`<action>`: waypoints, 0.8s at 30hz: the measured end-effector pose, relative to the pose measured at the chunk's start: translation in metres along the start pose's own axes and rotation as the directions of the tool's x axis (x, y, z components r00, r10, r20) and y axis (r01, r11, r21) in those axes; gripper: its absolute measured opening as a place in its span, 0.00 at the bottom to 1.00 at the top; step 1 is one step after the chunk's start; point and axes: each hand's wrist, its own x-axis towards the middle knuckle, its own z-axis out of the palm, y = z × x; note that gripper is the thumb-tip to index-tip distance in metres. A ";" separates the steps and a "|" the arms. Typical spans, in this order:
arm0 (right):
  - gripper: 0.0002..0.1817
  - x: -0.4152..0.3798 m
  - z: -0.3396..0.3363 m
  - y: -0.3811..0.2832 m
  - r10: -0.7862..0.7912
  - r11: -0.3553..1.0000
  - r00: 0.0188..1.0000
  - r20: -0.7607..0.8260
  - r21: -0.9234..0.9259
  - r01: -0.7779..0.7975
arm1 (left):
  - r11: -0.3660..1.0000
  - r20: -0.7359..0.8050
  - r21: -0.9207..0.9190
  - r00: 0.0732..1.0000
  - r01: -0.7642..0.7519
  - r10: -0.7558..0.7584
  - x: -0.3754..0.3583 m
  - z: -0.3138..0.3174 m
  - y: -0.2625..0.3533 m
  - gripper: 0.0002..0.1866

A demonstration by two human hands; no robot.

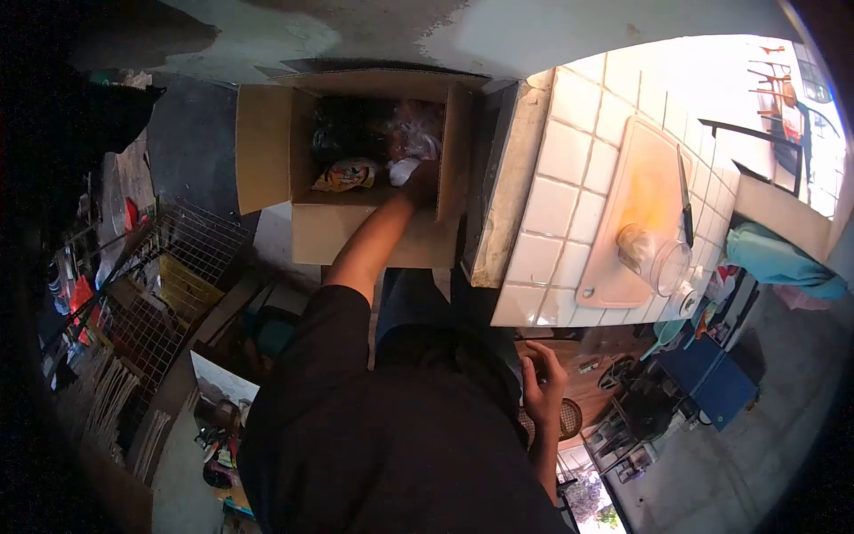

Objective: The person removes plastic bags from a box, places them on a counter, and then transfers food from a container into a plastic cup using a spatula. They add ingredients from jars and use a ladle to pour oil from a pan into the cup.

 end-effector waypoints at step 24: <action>0.14 -0.005 0.011 0.021 -0.113 0.993 0.989 0.091 0.050 0.109 | 0.754 0.033 -0.320 0.802 0.574 -0.597 -0.067 -0.184 0.028 0.11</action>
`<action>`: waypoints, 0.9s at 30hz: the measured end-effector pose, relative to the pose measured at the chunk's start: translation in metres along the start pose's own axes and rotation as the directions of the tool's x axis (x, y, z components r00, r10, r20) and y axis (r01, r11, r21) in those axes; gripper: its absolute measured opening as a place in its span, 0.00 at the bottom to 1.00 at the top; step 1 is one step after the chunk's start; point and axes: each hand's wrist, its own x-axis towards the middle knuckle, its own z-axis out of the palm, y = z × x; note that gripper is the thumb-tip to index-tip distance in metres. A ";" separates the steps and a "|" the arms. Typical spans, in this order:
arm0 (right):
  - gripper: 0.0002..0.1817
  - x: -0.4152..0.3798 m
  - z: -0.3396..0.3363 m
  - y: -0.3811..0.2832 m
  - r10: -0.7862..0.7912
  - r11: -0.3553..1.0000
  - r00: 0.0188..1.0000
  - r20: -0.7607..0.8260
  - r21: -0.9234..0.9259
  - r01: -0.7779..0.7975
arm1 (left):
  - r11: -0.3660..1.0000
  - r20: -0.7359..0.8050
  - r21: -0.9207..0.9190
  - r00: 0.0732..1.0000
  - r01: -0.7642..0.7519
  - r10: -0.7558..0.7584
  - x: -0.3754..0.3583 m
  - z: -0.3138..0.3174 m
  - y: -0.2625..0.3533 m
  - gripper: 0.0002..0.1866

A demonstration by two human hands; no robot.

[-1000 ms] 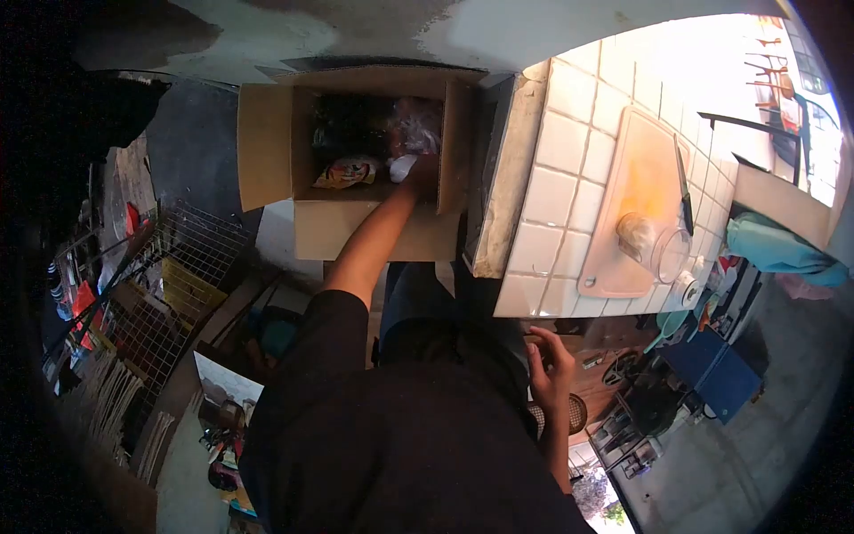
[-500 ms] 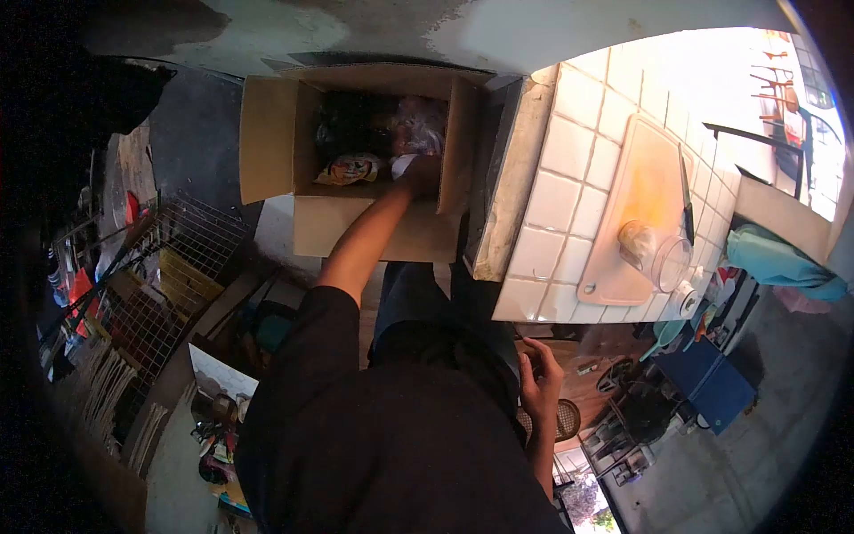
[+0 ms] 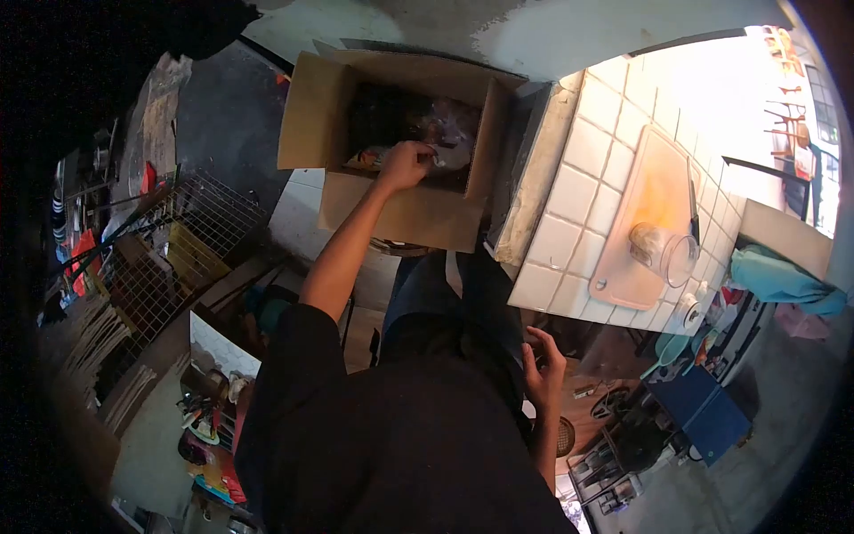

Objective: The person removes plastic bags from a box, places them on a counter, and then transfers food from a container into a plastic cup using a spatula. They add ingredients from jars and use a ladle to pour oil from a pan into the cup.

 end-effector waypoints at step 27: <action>0.14 -0.002 0.051 -0.052 -0.579 0.690 0.320 0.750 0.243 0.681 | 0.963 -0.942 -0.258 0.199 0.078 -0.269 -0.503 -0.030 0.177 0.08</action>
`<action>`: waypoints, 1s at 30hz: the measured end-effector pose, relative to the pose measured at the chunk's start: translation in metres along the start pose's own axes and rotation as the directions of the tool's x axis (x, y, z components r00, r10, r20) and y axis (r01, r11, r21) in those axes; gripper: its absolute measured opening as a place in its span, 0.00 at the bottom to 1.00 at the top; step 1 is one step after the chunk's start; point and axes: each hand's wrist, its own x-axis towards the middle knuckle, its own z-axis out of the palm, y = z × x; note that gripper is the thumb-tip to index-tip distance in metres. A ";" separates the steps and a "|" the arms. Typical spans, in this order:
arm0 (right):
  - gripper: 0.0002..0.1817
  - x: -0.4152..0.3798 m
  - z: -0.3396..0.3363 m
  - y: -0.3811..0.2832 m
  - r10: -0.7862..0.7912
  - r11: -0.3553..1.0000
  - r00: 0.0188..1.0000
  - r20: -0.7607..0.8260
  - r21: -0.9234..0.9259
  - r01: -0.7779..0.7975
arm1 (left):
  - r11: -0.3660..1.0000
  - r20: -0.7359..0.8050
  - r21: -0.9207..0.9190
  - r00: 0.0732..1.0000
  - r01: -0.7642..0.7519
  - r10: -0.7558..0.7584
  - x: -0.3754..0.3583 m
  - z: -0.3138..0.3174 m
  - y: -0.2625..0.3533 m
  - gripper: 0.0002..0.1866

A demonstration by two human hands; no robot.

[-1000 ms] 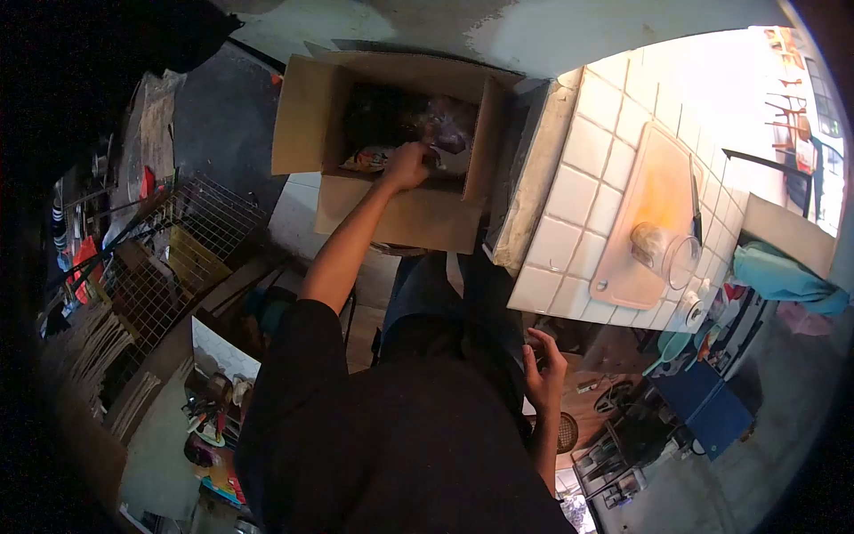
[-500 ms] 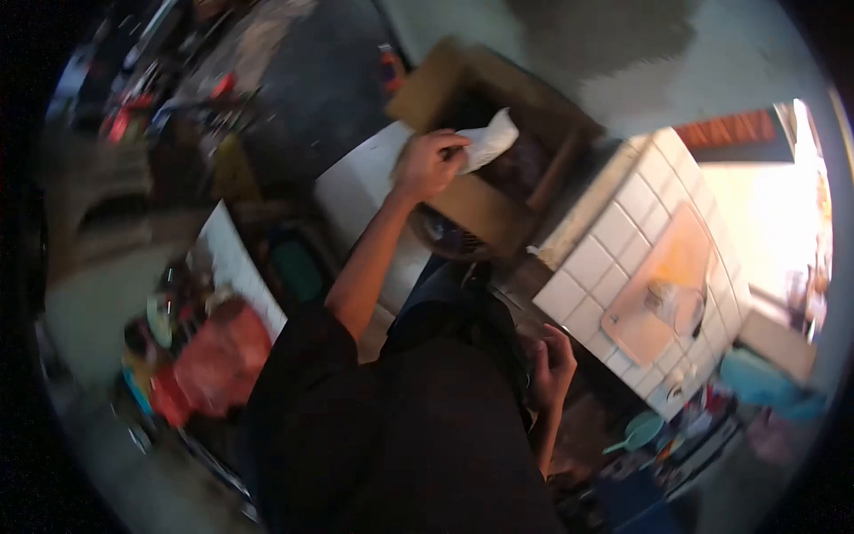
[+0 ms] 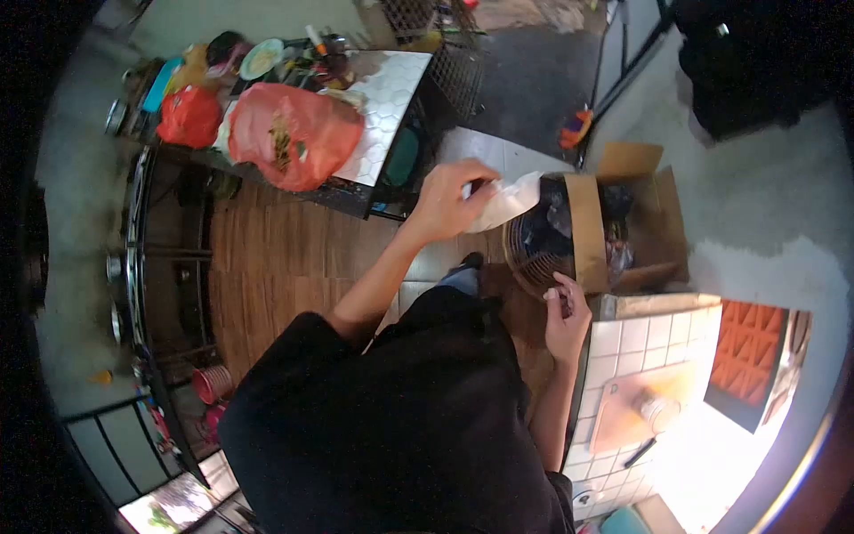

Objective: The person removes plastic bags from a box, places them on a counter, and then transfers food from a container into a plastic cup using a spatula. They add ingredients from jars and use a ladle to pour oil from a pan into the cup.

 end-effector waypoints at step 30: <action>0.20 0.016 0.539 -0.177 -0.580 0.627 0.259 0.772 0.220 0.747 | 0.816 -0.623 0.009 0.642 0.578 -0.448 -0.256 -0.384 -0.161 0.07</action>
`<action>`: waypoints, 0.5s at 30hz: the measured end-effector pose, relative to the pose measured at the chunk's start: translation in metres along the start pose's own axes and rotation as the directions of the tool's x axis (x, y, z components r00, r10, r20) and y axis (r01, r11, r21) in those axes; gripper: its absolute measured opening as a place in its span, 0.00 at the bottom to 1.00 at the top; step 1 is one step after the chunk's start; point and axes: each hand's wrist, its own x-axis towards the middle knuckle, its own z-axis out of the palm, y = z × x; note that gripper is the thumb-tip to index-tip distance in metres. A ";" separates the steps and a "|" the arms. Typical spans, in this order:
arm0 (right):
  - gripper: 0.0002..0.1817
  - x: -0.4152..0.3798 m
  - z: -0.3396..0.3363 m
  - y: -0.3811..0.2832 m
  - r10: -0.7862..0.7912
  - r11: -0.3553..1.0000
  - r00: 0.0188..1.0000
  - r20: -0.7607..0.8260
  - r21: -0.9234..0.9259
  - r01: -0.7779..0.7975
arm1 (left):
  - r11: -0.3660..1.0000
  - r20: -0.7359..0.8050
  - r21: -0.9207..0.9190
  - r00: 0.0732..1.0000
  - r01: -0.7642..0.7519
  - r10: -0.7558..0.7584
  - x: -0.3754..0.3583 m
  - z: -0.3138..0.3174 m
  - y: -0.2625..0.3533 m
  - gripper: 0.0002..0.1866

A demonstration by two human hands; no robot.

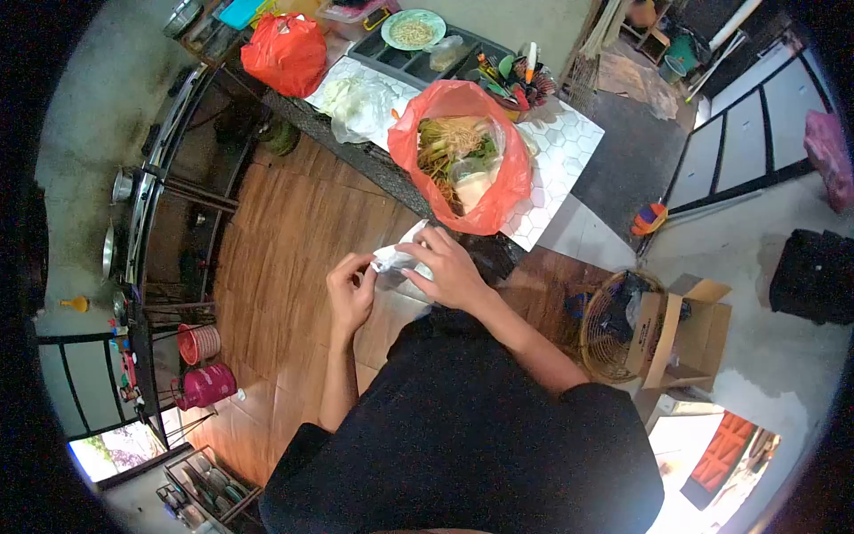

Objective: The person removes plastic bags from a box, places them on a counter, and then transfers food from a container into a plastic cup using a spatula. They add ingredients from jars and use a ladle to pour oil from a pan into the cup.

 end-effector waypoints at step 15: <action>0.09 0.133 0.032 0.029 -0.025 0.994 0.999 -0.043 -0.103 0.020 | 0.994 0.075 -0.099 0.996 -0.037 0.045 0.127 -0.022 -0.045 0.06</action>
